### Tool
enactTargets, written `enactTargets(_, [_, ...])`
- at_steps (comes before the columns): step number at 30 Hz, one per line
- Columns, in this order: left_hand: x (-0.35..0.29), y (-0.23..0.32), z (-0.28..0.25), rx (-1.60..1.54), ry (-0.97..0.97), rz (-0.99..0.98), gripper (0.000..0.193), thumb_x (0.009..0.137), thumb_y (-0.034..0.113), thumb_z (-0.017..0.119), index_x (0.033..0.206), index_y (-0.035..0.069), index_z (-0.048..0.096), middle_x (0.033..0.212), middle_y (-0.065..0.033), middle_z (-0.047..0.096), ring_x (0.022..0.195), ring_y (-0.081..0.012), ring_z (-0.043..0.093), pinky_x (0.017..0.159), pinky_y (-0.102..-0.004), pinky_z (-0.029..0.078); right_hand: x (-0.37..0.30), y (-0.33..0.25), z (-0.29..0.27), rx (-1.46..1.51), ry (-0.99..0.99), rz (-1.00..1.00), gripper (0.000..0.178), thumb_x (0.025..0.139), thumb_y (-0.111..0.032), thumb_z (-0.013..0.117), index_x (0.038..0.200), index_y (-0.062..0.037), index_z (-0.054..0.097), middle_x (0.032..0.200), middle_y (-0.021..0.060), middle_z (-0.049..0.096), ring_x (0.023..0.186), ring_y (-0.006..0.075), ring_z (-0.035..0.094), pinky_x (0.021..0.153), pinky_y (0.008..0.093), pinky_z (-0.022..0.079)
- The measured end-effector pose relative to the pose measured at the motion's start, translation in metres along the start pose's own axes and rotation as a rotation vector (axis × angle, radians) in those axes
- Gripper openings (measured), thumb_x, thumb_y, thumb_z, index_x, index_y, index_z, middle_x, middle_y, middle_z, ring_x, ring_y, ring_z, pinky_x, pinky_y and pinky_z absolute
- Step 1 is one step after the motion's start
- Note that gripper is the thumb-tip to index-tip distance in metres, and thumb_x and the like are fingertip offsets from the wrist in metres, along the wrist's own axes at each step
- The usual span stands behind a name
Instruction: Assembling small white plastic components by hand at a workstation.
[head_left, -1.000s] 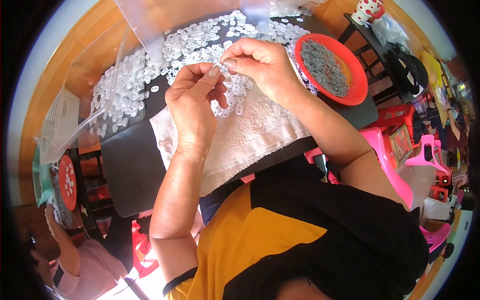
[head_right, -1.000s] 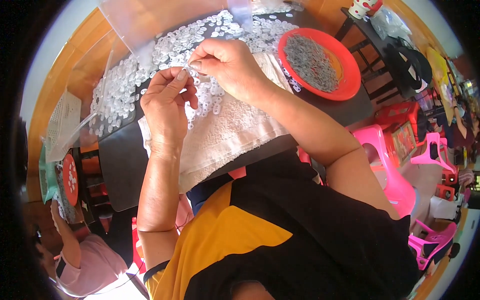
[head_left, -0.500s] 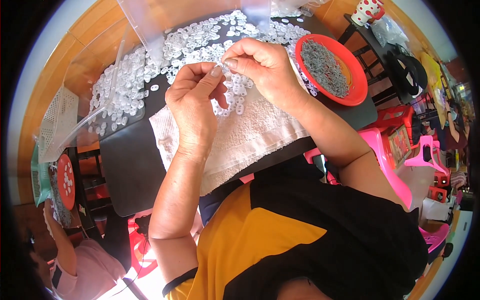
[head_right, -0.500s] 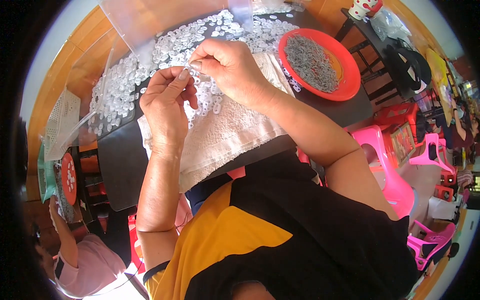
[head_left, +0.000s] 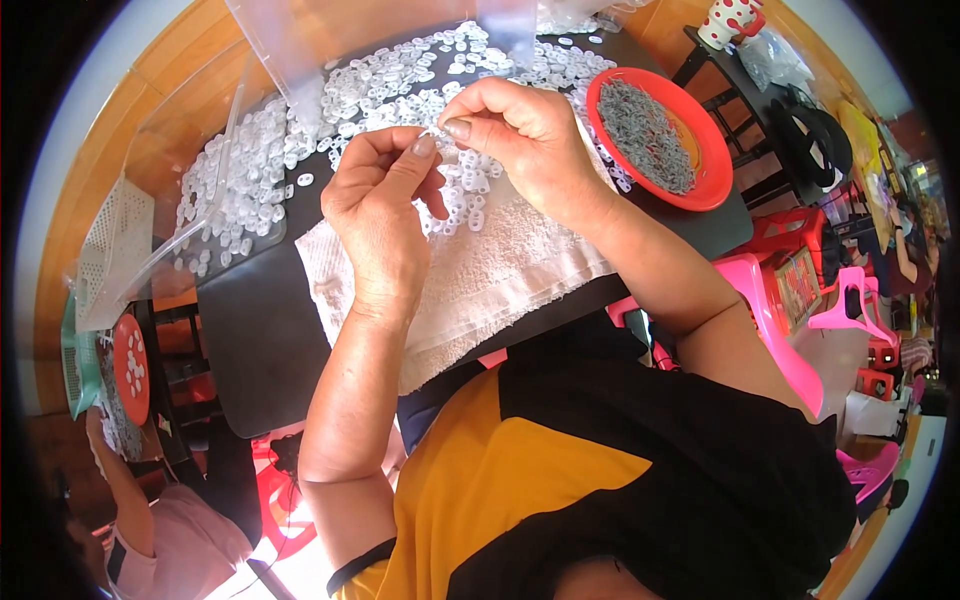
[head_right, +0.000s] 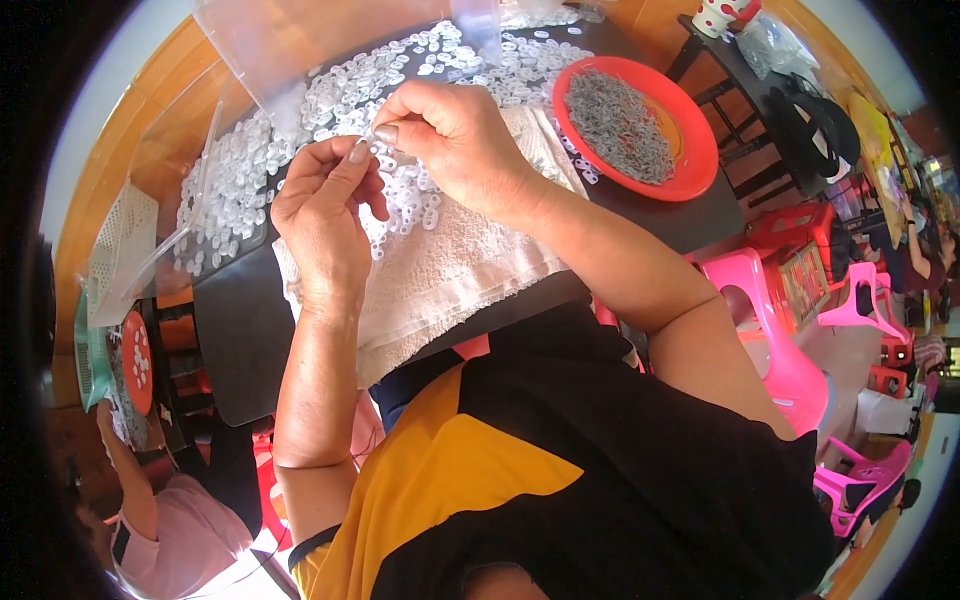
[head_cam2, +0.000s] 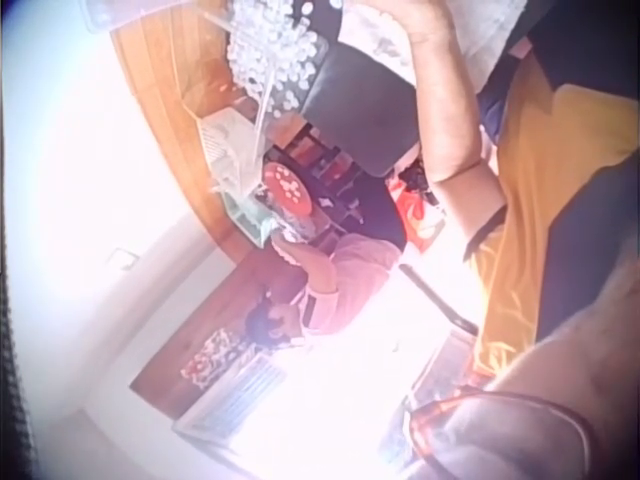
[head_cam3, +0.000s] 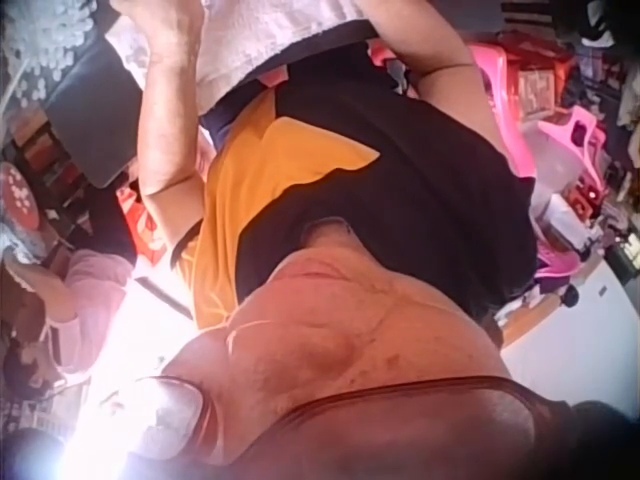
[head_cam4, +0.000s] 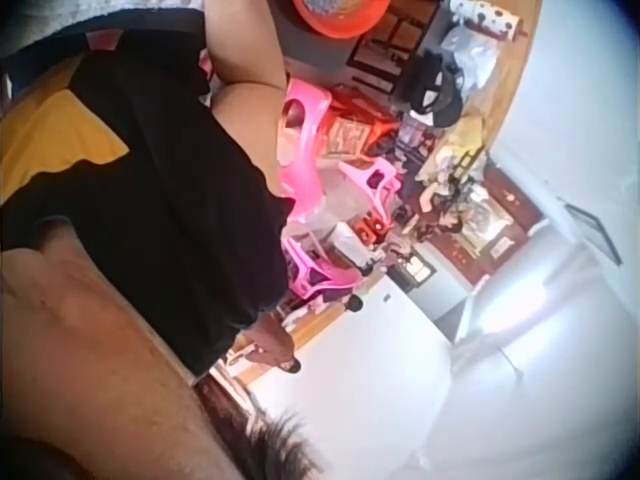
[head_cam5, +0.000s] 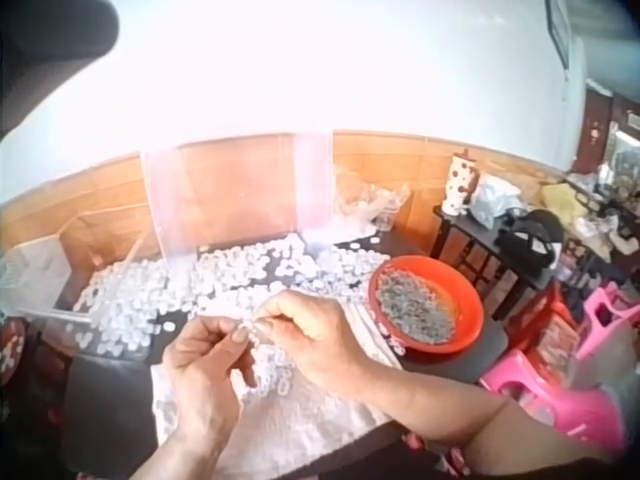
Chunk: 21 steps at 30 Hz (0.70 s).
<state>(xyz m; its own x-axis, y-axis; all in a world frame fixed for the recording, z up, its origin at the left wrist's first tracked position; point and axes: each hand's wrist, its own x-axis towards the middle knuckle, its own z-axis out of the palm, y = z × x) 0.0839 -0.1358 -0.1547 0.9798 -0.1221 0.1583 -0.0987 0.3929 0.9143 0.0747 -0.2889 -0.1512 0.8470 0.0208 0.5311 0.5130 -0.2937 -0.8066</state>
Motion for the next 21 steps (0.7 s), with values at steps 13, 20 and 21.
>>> enactTargets(13, [-0.005,-0.005,0.002,0.034,0.030,0.078,0.005,0.088,0.000,0.065,0.087,-0.004,0.062,0.073,-0.0061,0.061,0.053,-0.0093,0.053,0.044,-0.0218,0.041,-0.004,0.005,0.006,0.018,-0.007,-0.032,0.004,0.089,0.000,0.062,0.091,0.0016,0.065,0.080,0.0031,0.067,0.075,0.0076,0.060,0.069,0.0230,0.050])
enactTargets(20, [-0.002,-0.013,0.000,0.157,0.077,0.184,0.005,0.086,-0.002,0.067,0.087,-0.002,0.063,0.071,-0.0045,0.061,0.054,-0.0064,0.050,0.044,-0.0204,0.040,-0.004,0.010,0.018,0.083,0.006,0.106,0.004,0.089,0.000,0.061,0.089,0.0023,0.064,0.078,0.0026,0.065,0.073,0.0071,0.058,0.068,0.0228,0.049])
enactTargets(21, [-0.002,-0.013,0.000,0.136,0.063,0.167,0.004,0.086,-0.001,0.067,0.087,-0.002,0.063,0.072,-0.0052,0.062,0.055,-0.0071,0.052,0.045,-0.0208,0.041,-0.005,0.009,0.018,0.084,0.008,0.103,0.004,0.089,0.000,0.061,0.089,0.0023,0.064,0.078,0.0026,0.065,0.073,0.0071,0.058,0.068,0.0228,0.049])
